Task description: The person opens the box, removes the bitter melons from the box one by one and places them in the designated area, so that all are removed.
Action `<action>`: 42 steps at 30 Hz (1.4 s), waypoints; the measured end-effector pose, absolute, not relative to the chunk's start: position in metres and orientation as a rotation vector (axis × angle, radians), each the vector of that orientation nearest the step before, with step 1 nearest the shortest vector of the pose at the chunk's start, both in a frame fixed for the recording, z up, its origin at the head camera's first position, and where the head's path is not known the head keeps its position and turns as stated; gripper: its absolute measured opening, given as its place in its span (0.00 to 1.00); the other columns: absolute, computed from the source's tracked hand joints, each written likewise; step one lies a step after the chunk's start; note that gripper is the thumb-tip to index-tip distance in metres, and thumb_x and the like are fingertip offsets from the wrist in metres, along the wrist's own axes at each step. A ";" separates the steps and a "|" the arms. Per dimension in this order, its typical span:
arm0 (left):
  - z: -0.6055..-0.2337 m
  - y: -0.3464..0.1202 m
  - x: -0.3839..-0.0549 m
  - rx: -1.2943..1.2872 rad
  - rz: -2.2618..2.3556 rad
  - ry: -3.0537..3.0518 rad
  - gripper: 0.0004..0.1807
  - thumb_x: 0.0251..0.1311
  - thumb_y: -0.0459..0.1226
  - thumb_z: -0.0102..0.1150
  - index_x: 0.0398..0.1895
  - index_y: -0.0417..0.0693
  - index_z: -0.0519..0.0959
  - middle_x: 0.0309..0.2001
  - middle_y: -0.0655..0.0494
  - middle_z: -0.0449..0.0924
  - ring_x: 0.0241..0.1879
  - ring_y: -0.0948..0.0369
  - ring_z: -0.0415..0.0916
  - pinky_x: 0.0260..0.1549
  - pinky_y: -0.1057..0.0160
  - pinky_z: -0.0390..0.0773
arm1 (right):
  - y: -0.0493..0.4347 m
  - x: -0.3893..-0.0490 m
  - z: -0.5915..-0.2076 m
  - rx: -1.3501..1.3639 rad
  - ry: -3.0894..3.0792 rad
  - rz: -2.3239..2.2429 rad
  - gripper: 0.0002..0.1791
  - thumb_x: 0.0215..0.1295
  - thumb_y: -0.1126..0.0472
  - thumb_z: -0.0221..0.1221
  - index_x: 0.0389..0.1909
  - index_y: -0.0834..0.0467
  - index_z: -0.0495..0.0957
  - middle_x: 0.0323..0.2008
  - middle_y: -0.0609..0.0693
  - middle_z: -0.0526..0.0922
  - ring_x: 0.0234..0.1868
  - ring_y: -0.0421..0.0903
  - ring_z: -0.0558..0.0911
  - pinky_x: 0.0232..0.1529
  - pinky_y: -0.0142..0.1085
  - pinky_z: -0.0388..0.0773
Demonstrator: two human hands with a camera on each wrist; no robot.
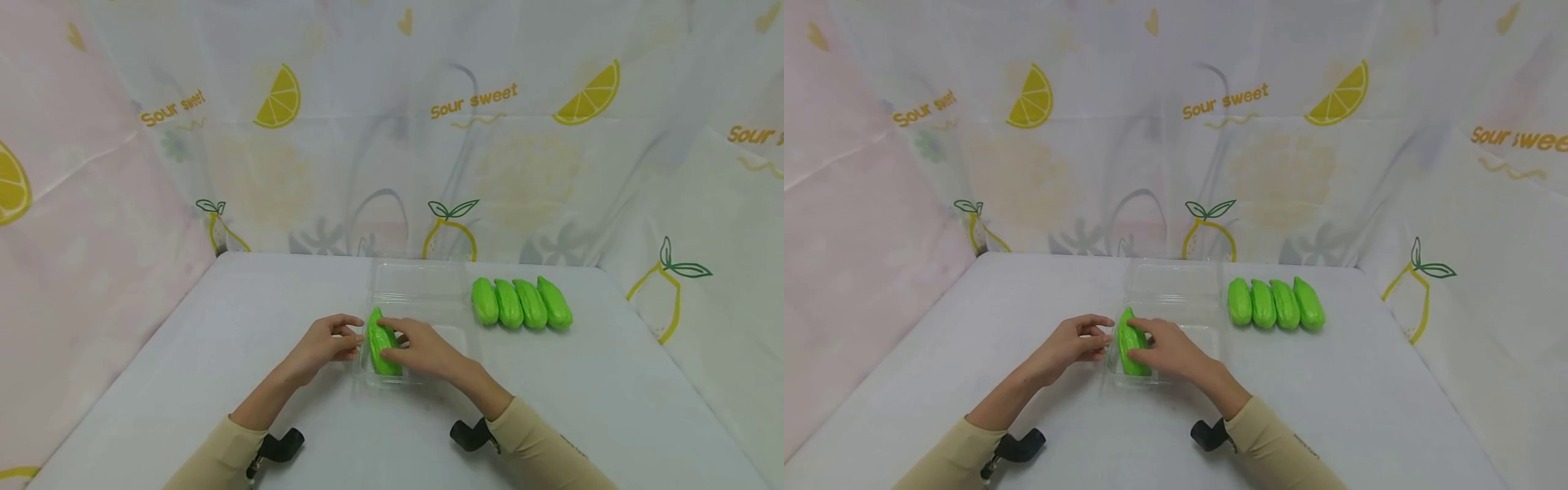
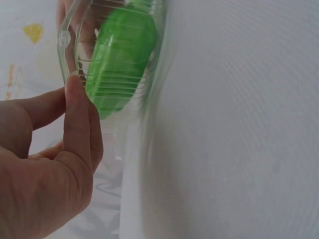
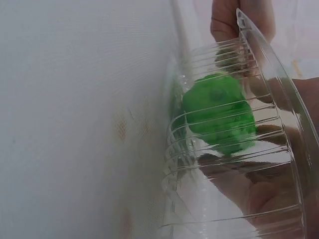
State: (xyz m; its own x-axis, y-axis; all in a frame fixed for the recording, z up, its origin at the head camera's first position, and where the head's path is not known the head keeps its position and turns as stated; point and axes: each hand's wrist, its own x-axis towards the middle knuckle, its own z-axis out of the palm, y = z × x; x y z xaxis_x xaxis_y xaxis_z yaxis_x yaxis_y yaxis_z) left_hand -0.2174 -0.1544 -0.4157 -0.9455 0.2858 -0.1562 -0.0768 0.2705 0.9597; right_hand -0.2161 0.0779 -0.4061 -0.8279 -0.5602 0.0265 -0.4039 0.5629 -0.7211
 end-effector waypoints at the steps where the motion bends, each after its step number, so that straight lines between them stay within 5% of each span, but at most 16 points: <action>1: -0.416 -0.154 -0.217 0.191 1.724 2.249 0.24 0.65 0.35 0.63 0.62 0.36 0.73 0.37 0.50 0.77 0.30 0.64 0.79 0.35 0.66 0.85 | 0.078 -0.216 -0.407 -0.813 2.590 -1.125 0.32 0.68 0.53 0.62 0.71 0.54 0.67 0.67 0.56 0.74 0.56 0.55 0.82 0.55 0.46 0.82; 42: -0.416 -0.153 -0.219 0.157 1.749 2.239 0.24 0.64 0.33 0.63 0.62 0.35 0.73 0.36 0.51 0.77 0.30 0.64 0.79 0.33 0.68 0.85 | 0.106 -0.219 -0.385 -0.770 2.770 -0.970 0.34 0.57 0.59 0.61 0.68 0.54 0.71 0.62 0.50 0.79 0.48 0.45 0.81 0.49 0.40 0.81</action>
